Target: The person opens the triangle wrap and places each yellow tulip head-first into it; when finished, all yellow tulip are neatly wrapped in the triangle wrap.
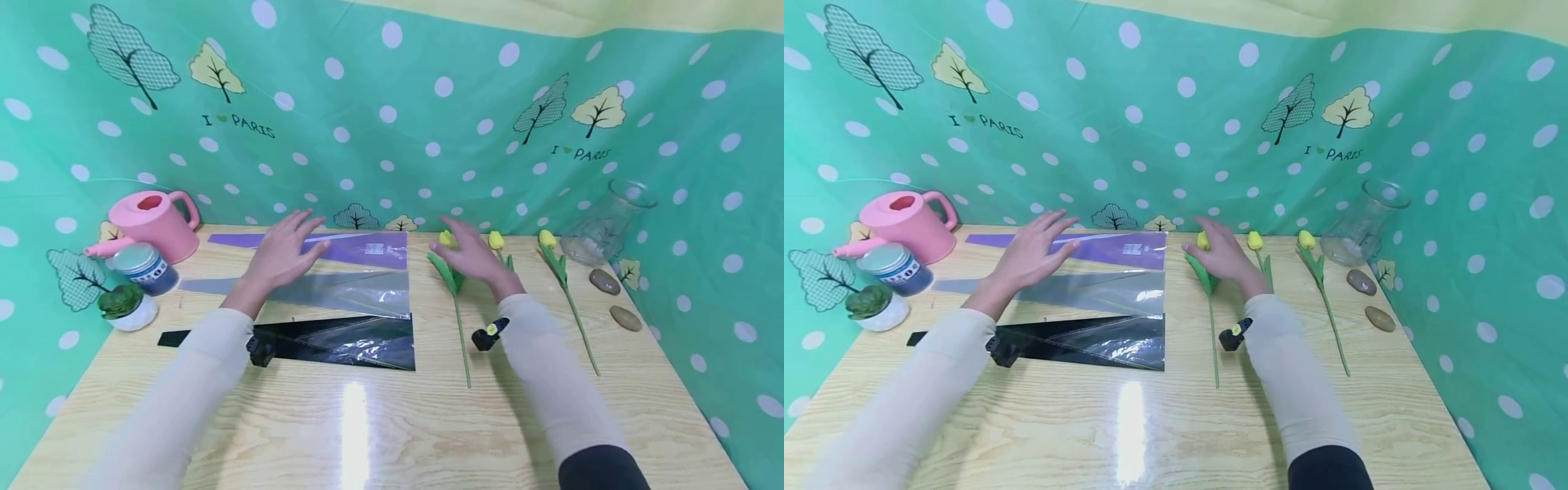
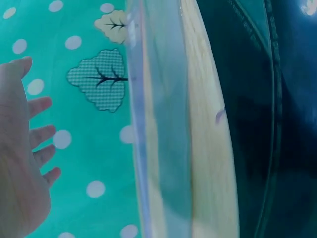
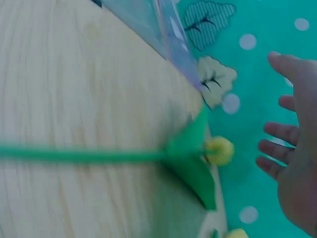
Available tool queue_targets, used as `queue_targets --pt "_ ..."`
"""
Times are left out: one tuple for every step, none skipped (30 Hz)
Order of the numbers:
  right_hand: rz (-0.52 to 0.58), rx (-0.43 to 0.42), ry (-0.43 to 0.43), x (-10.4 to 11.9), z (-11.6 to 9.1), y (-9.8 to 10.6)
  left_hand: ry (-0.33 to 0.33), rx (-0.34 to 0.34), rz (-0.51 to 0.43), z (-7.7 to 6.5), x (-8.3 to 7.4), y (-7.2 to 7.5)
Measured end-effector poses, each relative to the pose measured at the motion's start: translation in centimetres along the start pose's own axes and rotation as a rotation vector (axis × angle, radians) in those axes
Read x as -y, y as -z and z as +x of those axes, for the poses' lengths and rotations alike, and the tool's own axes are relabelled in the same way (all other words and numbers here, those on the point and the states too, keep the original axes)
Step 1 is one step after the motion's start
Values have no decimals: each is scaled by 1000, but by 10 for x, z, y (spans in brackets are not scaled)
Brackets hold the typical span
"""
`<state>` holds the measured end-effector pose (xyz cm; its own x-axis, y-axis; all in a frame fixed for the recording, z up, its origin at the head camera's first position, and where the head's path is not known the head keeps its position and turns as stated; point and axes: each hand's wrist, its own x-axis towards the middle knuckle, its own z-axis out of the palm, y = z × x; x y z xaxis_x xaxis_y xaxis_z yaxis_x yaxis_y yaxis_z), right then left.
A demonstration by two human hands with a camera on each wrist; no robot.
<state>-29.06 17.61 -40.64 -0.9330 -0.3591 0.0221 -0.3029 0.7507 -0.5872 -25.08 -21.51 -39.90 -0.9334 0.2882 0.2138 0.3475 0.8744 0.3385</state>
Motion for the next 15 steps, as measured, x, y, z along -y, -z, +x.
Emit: queue_targets --pt "22 4 5 2 3 -5 1 1 -17 2 0 -3" --pt "42 4 18 4 6 -9 3 4 -37 4 0 -5" --pt "65 4 27 5 9 -13 4 8 -57 5 0 -8" --pt "87 5 38 7 12 -18 4 11 -75 7 0 -11" --pt "113 3 50 9 15 -22 4 15 -93 9 -1 -13" --pt "135 4 57 10 18 -26 4 18 -109 11 -1 -16" --pt "155 5 60 12 21 -30 6 20 -127 12 -1 -18" --pt "177 2 58 13 24 -34 8 21 -140 13 -2 -21" --pt "199 2 52 15 26 -38 10 22 -152 15 -2 -23" --pt "217 -1 46 16 29 -41 13 25 -165 16 -3 -25" --pt "231 -8 40 16 31 -45 17 31 -181 17 -4 -27" --pt "239 -15 32 16 34 -48 22 35 -195 18 -4 -30" --pt "244 -27 28 16 37 -52 24 39 -210 20 -5 -32" --pt "246 -41 23 16 39 -55 28 43 -222 21 -4 -34" --pt "242 -54 19 16 41 -59 32 46 -238 22 -4 -36"
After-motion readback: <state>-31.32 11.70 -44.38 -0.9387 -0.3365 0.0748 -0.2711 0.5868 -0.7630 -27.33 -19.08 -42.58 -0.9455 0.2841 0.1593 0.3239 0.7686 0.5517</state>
